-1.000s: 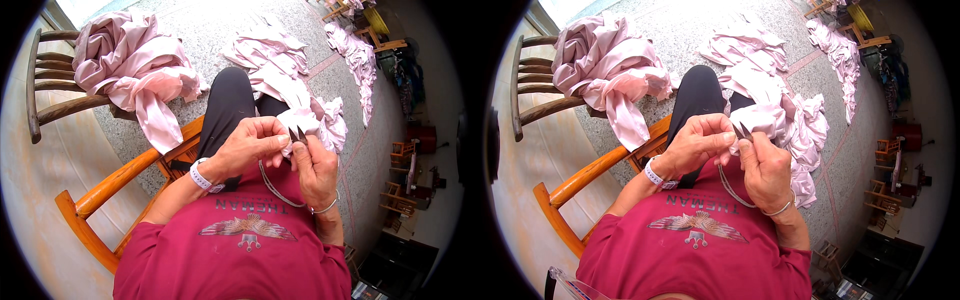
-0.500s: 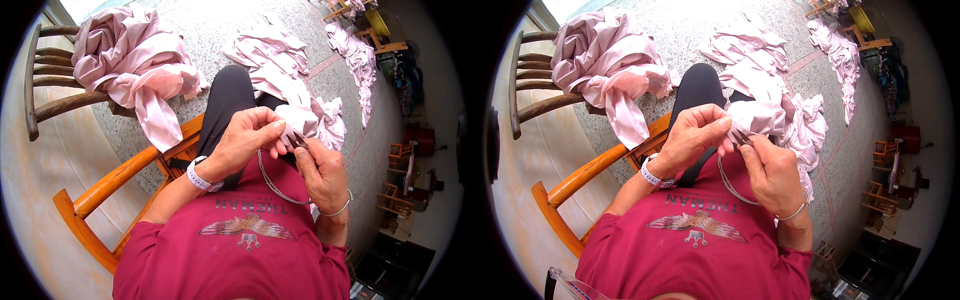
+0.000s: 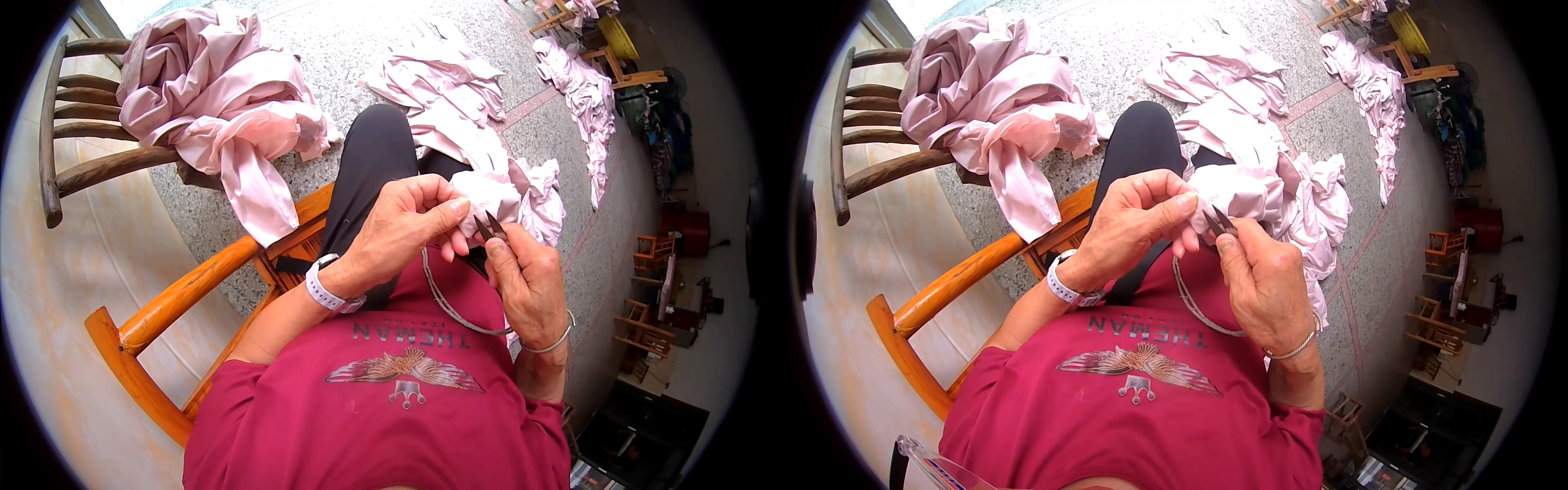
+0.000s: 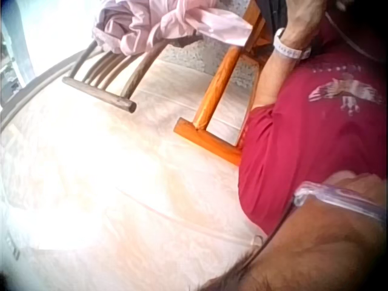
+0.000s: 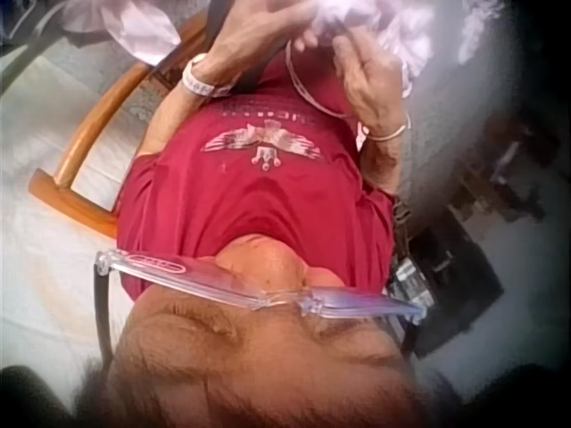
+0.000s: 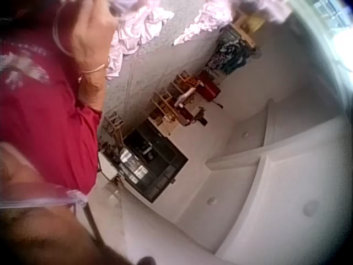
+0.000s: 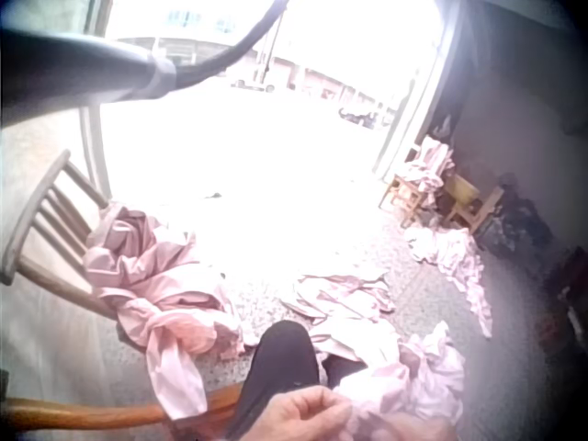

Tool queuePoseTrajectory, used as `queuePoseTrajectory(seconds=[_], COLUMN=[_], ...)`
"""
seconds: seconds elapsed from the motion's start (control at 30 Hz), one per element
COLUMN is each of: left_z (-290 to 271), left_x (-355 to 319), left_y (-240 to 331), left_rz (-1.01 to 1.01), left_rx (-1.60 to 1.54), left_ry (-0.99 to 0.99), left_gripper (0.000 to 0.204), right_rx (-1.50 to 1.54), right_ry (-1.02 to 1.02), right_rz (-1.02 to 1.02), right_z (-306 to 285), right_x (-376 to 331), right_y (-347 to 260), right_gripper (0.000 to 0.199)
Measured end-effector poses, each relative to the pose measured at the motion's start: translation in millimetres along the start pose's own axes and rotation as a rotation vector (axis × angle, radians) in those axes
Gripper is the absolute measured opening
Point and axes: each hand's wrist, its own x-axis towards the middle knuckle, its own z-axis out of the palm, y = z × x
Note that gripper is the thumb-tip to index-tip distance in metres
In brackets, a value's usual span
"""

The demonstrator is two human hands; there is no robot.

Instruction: The person trims loose threads from a light pink garment using small shears.

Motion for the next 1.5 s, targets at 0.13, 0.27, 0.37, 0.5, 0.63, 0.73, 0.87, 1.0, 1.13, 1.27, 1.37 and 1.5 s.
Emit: queuePoseTrajectory(seconds=[0.13,0.27,0.37,0.5,0.63,0.73,0.87,1.0,1.13,1.27,1.37,1.5], left_z=[0.4,1.2,-0.4,-2.4,-0.6,-0.8,-1.8,-1.2,5.2,4.0,1.3,4.1], left_x=[-0.2,-0.7,-0.4,0.3,-0.1,-0.3,0.2,-0.7,-1.2,-0.3,0.5,-0.5], left_y=[0.5,1.4,-0.6,-1.2,-1.7,-1.2,-2.5,-7.2,-8.8,-5.9,-5.3,-2.2], left_rz=[0.002,0.009,0.006,-0.007,-0.021,-0.004,-0.036,-0.027,-0.004,0.035,0.058,0.060], left_rx=[0.008,0.025,0.023,0.004,-0.010,-0.008,-0.021,-0.021,-0.075,-0.081,-0.067,-0.039], left_ry=[-0.004,-0.005,-0.007,-0.019,-0.018,-0.029,-0.035,-0.053,-0.031,0.014,0.025,0.019], left_gripper=[0.016,0.016,0.016,0.016,0.015,0.015,0.015,0.015,0.014,0.015,0.015,0.016], right_rx=[0.017,0.000,-0.010,0.005,0.041,0.017,0.024,0.053,0.492,0.271,0.156,0.053], right_ry=[0.003,-0.006,-0.002,-0.003,-0.033,-0.019,-0.006,0.027,0.134,0.093,0.070,0.044], right_rz=[0.016,0.005,-0.024,-0.018,0.027,-0.019,-0.034,-0.079,0.051,0.026,-0.030,-0.074], right_z=[0.2,-0.6,0.4,1.8,-1.6,-1.2,1.0,10.6,10.8,-2.5,1.3,2.1], right_x=[-0.2,0.4,2.4,4.1,2.5,1.9,3.8,8.8,16.6,9.5,1.9,2.0], right_y=[-2.5,-2.2,1.8,1.5,-0.9,2.1,0.8,7.6,18.7,8.2,1.0,-0.2], right_gripper=[0.013,0.013,0.013,0.015,0.018,0.019,0.019,0.021,0.022,0.020,0.017,0.015])
